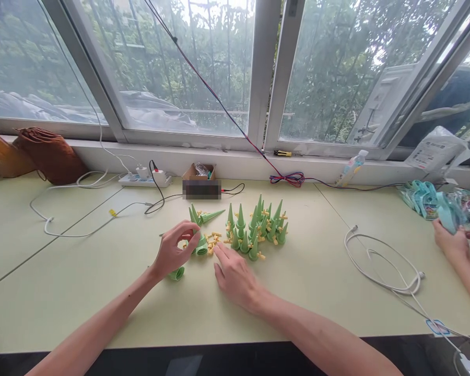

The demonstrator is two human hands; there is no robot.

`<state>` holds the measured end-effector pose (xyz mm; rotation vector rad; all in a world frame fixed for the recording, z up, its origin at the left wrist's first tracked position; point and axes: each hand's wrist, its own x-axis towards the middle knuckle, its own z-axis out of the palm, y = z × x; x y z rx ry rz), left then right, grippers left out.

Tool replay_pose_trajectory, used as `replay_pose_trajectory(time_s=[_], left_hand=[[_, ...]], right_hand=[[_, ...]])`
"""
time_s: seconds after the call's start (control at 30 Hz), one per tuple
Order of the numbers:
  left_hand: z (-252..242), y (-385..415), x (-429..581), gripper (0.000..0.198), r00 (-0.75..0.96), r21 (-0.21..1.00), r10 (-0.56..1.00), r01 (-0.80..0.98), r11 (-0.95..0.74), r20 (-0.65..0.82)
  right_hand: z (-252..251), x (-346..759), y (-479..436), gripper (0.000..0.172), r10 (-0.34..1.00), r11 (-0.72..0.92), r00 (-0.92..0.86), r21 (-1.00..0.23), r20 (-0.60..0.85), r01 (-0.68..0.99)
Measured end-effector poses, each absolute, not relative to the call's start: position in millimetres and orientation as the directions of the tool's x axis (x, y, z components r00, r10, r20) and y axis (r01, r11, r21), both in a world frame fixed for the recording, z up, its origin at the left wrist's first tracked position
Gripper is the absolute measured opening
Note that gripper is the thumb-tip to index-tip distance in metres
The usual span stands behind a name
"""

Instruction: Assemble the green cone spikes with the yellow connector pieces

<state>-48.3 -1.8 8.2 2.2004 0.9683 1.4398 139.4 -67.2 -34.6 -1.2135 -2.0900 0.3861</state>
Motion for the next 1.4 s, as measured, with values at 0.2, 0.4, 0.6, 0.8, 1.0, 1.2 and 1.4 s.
replay_pose_trajectory(time_s=[0.2, 0.4, 0.6, 0.8, 1.0, 1.2, 1.4], left_hand=[[5.4, 0.0, -49.4, 0.009, 0.262, 0.626, 0.719, 0.361, -0.692, 0.643], [3.2, 1.7, -50.0, 0.010, 0.291, 0.696, 0.774, 0.337, -0.634, 0.563], [4.2, 2.0, -50.6, 0.017, 0.338, 0.798, 0.828, 0.268, -0.540, 0.447], [3.5, 2.4, -51.3, 0.019, 0.369, 0.845, 0.841, 0.210, -0.491, 0.397], [7.8, 0.0, -50.4, 0.022, 0.376, 0.900, 0.863, 0.139, -0.414, 0.339], [16.3, -1.0, -50.3, 0.027, 0.390, 0.969, 0.894, 0.016, -0.247, 0.222], [20.5, -1.0, -49.9, 0.033, 0.395, 0.986, 0.904, -0.035, -0.165, 0.165]], right_hand=[[-36.6, 139.0, -64.4, 0.044, 0.854, 0.514, -0.367, -0.492, 0.368, 0.703], [-31.7, 141.6, -63.7, 0.037, 0.838, 0.542, -0.386, -0.505, 0.387, 0.671], [-31.7, 144.3, -61.4, 0.035, 0.841, 0.537, -0.370, -0.529, 0.393, 0.657], [-33.7, 145.8, -60.7, 0.029, 0.838, 0.539, -0.371, -0.504, 0.400, 0.674], [-38.1, 148.1, -58.9, 0.024, 0.819, 0.565, -0.393, -0.475, 0.417, 0.674], [-36.3, 148.7, -58.7, 0.029, 0.823, 0.562, -0.376, -0.513, 0.426, 0.649], [-35.3, 148.2, -58.1, 0.030, 0.831, 0.553, -0.328, -0.596, 0.449, 0.582]])
